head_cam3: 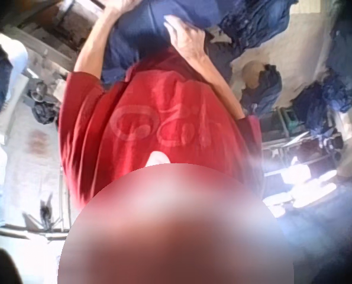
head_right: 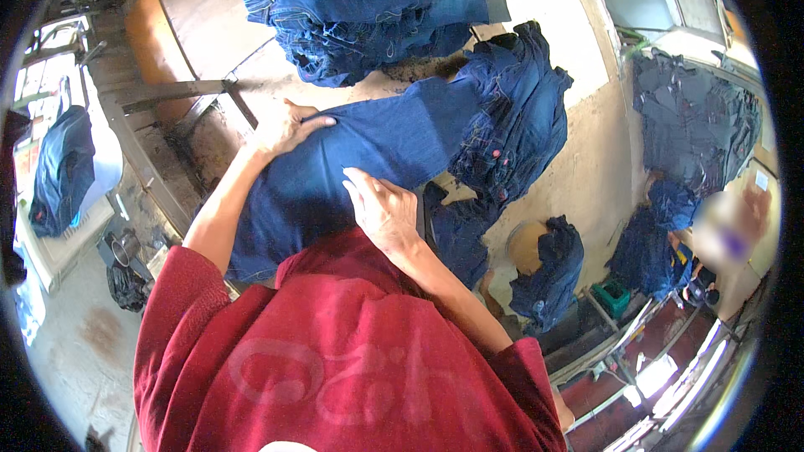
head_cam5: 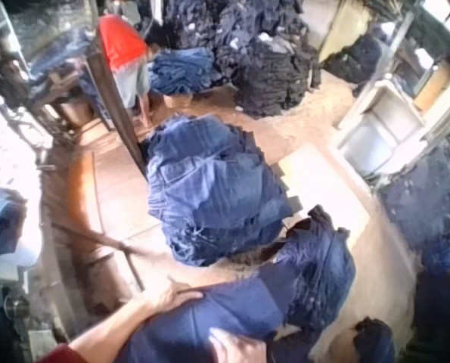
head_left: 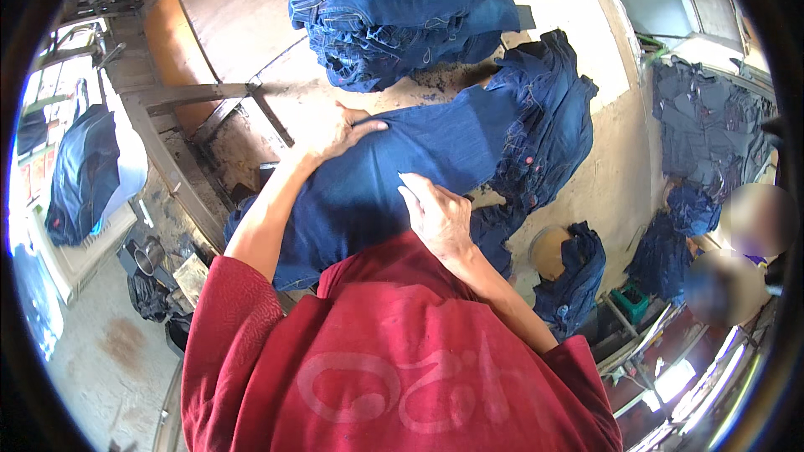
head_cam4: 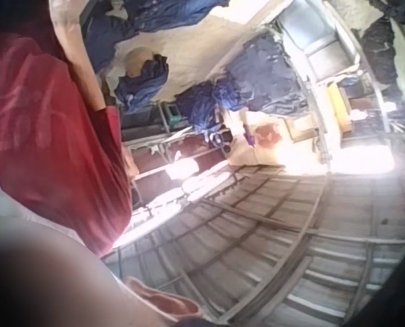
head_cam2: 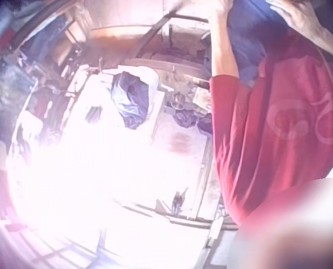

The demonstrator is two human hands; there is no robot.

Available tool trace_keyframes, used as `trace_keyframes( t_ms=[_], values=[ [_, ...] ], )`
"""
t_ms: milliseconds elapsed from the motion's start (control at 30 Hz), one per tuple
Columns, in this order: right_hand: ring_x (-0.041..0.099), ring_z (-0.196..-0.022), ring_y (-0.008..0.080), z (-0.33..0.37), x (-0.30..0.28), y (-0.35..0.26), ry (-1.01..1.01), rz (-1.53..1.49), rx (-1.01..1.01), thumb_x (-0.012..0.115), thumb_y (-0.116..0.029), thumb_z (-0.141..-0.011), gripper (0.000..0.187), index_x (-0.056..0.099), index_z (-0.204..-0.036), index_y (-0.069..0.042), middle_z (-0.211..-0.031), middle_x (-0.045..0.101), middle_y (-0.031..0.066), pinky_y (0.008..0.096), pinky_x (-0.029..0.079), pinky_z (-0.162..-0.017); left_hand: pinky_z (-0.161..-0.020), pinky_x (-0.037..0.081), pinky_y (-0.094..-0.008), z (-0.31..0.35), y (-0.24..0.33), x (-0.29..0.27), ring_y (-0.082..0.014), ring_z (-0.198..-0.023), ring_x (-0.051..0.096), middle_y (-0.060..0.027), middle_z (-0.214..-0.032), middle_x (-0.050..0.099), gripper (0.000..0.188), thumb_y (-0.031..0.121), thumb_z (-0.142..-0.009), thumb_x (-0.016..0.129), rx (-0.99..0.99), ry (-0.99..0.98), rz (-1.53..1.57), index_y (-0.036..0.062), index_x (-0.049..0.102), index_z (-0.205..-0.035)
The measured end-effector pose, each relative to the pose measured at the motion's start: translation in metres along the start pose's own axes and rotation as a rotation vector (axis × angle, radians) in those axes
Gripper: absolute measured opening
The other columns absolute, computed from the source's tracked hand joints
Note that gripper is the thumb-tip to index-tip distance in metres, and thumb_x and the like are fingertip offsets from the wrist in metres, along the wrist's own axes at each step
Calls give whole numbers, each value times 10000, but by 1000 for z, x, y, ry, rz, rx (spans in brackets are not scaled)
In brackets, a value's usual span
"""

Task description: The person scrapes seams and joints on denim jeans using a small handheld tool. They repeatedly pick up jeans from a pile, scrape specific areas, and place them back down, continuing the process throughout the clip.

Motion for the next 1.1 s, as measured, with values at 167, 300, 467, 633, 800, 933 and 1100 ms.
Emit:
trace_keyframes(
  t_ms=[167,300,467,633,800,933,1100],
  values=[
    [758,-689,259,-16,23,-1,-9,163,23,804,-107,-960,236,767,-1193,-105,-920,802,89,372,610,-618,-526,518,-418,-16,-16,4,-271,-487,651,-113,-559,641,494,645,-970,730,159,97,-134,178,845,-855],
    [763,-712,252,-25,22,-1,-85,279,106,785,-141,-977,203,776,-1179,-128,-938,790,74,373,621,-629,-572,550,-432,-15,-17,5,-289,-543,700,-109,-612,694,504,641,-979,722,121,93,-25,163,844,-880],
    [756,-679,237,-33,30,-3,36,160,26,806,-141,-961,171,770,-1125,-110,-883,794,48,356,610,-626,-639,592,-443,-13,-13,6,-319,-632,751,-115,-722,764,511,652,-978,716,98,70,-42,164,848,-909],
    [711,-617,193,-38,45,-7,-36,405,-42,823,-128,-931,171,783,-1096,-117,-847,796,32,336,578,-592,-645,585,-435,-14,-9,5,-312,-637,741,-106,-729,753,502,625,-980,722,90,116,-86,145,806,-860],
    [711,-620,204,-55,49,-9,57,298,-65,798,-128,-943,109,787,-1050,-111,-818,782,27,352,583,-589,-609,544,-405,-10,-6,5,-284,-586,698,-97,-670,700,479,517,-972,789,122,187,-101,88,737,-766],
    [695,-620,202,-52,55,-4,-92,383,-38,794,-123,-919,173,781,-1090,-104,-765,743,26,355,578,-579,-618,552,-402,-11,-9,10,-276,-591,703,-90,-689,719,435,506,-980,781,138,179,-105,100,782,-823],
    [674,-621,189,4,21,-22,-121,377,-6,806,-165,-909,268,775,-1174,-131,-743,713,0,337,566,-565,-669,608,-467,-12,-16,20,-353,-667,761,-132,-747,768,575,680,-1027,618,70,69,-81,143,784,-902]
  ],
)
Point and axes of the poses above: each hand's wrist, its own z-axis away from the middle knuckle, its own x-axis out of the palm, y = z × x, the point moved 3 cm from there along -z, towards the middle knuckle
